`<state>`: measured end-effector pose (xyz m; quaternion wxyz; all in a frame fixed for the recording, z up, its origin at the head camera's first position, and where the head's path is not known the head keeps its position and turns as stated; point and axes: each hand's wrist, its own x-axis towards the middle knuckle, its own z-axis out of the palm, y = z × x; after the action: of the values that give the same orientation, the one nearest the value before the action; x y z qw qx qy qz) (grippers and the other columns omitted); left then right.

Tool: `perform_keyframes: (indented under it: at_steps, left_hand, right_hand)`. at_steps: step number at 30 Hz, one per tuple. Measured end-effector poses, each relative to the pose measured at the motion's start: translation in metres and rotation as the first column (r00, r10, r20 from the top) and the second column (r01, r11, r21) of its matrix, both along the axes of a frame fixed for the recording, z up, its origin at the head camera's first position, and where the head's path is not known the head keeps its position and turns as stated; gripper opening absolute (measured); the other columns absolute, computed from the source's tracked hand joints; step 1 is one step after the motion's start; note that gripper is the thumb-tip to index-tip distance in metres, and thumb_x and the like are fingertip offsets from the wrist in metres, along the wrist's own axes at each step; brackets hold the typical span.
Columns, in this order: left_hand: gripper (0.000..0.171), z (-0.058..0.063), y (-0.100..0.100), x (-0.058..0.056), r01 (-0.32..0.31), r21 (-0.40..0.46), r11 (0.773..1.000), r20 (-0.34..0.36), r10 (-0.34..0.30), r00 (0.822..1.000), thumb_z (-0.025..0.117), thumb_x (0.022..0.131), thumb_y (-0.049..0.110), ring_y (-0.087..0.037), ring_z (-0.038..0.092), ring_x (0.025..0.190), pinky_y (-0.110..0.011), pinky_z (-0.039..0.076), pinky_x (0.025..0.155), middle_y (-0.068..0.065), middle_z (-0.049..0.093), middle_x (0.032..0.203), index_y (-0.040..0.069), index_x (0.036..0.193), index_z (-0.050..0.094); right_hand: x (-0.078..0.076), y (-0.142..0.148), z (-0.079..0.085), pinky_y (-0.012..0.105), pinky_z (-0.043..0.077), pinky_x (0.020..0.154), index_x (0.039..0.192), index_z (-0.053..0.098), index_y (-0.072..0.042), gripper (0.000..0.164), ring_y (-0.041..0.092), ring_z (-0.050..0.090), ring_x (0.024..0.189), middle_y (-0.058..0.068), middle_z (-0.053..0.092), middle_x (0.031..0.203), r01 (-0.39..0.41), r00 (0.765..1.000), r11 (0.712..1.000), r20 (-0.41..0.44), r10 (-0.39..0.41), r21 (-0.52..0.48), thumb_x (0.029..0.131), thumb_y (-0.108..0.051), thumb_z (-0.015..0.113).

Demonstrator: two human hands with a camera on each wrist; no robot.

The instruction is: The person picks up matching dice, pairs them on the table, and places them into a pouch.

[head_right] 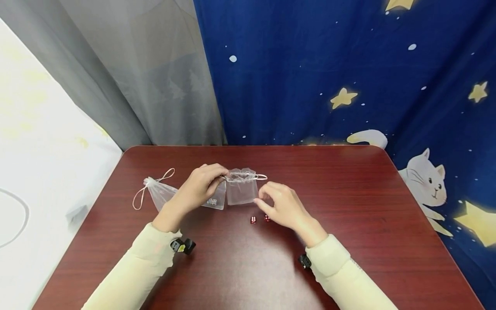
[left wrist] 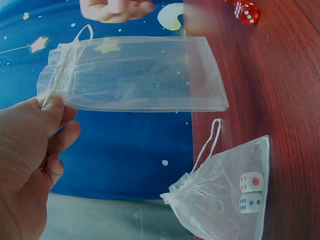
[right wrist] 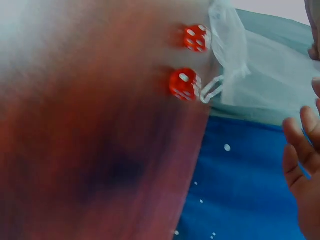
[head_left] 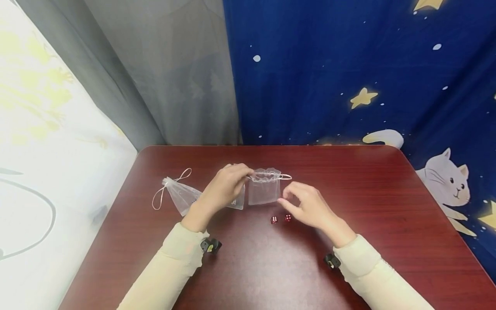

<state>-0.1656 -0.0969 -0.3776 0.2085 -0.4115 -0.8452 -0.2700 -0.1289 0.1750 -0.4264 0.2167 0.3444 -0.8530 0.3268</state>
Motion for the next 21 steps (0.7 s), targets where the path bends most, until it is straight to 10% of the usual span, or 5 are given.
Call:
perform_keyframes:
  at_steps: [12,21]
  left_hand:
    - [0.021,-0.002,0.001,0.001,0.008,-0.008,1.0,0.012,-0.008,1.0,0.067,0.09,-0.008,-0.015,0.067,0.088,-0.035,0.051,0.073,0.001,0.073,0.094,0.007,0.102,0.073]
    - [0.017,-0.003,0.002,-0.001,0.003,-0.02,1.0,0.028,-0.003,1.0,0.068,0.091,-0.005,-0.015,0.069,0.09,-0.035,0.052,0.076,0.002,0.073,0.093,0.008,0.101,0.073]
  right_hand:
    - [0.009,-0.007,-0.018,0.032,0.056,0.074,0.095,0.071,-0.015,0.015,0.012,0.066,0.081,-0.005,0.067,0.088,-0.082,0.979,0.972,0.201,0.037,0.222,0.088,-0.025,0.08]
    - [0.008,-0.01,-0.027,0.044,0.052,0.084,0.1,0.074,-0.015,0.024,0.013,0.063,0.087,-0.005,0.068,0.093,-0.122,0.982,0.932,0.18,0.062,0.343,0.087,-0.033,0.081]
